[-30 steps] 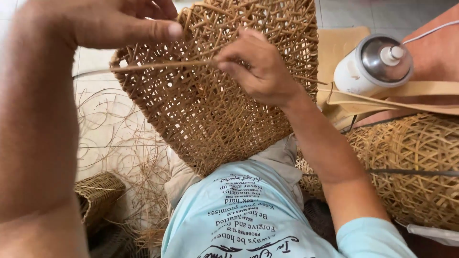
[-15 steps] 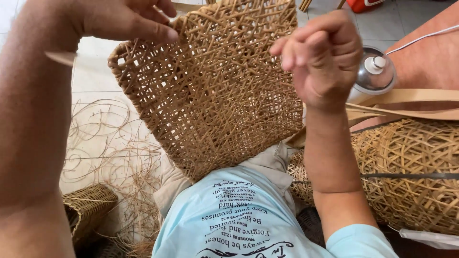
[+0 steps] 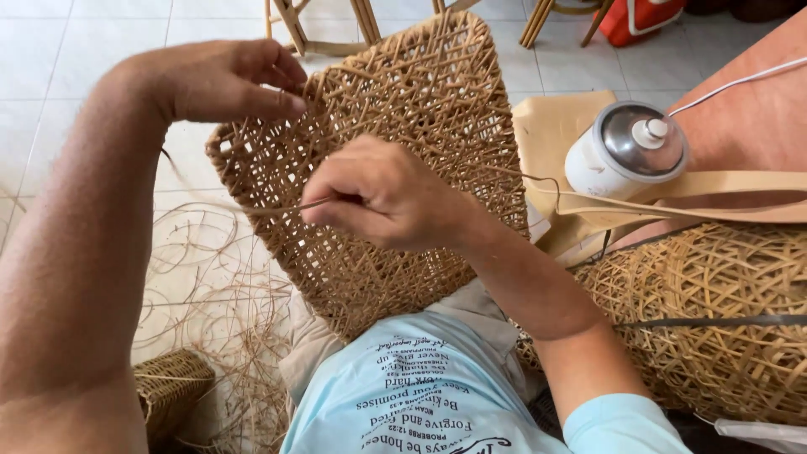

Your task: Weaving a rattan mat by manually threading and pulling rattan strips through a woven base.

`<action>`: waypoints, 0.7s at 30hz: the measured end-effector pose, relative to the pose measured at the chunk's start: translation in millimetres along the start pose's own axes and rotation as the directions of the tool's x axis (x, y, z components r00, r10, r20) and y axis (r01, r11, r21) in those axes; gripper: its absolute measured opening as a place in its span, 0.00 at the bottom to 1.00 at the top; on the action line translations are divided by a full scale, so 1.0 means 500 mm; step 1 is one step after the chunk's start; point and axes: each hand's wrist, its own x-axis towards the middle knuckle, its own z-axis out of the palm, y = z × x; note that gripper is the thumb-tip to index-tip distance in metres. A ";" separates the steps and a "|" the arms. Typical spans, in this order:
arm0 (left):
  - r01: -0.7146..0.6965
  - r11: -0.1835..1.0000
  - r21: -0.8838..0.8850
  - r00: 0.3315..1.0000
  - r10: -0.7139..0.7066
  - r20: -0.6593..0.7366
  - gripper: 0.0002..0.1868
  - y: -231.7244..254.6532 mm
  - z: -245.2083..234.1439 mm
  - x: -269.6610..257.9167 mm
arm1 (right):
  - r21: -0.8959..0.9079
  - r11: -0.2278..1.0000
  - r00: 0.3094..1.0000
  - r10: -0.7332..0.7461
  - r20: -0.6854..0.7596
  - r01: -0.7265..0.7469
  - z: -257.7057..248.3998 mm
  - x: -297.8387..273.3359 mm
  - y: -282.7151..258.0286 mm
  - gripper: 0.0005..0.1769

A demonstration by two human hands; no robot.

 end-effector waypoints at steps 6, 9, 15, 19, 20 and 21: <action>0.037 0.986 -0.165 0.994 -0.019 0.108 0.30 -0.061 -0.004 0.010 | 0.470 0.866 0.913 0.041 -0.406 0.170 -0.144 -0.046 -0.018 0.03; -0.019 0.984 -0.177 0.999 0.023 0.022 0.28 -0.063 0.008 0.011 | 0.438 0.899 0.805 0.252 -0.537 0.011 -0.185 -0.058 -0.062 0.17; -0.132 0.983 -0.129 0.989 0.121 -0.088 0.50 0.009 0.039 -0.025 | -0.119 0.960 0.949 0.221 -0.223 -0.252 -0.160 -0.023 -0.047 0.09; -0.221 0.974 -0.047 0.964 0.210 -0.165 0.52 -0.005 0.069 -0.031 | -0.377 0.896 0.972 0.206 -0.110 -0.233 -0.147 -0.007 -0.063 0.06; -0.408 0.909 -0.086 0.893 0.377 -0.245 0.44 -0.017 0.076 -0.027 | -0.403 0.877 0.965 0.249 -0.079 -0.259 -0.148 -0.004 -0.071 0.06; -0.580 0.808 -0.108 0.787 0.521 -0.331 0.39 -0.028 0.082 -0.024 | -0.430 0.857 0.955 0.291 -0.049 -0.283 -0.149 -0.001 -0.080 0.06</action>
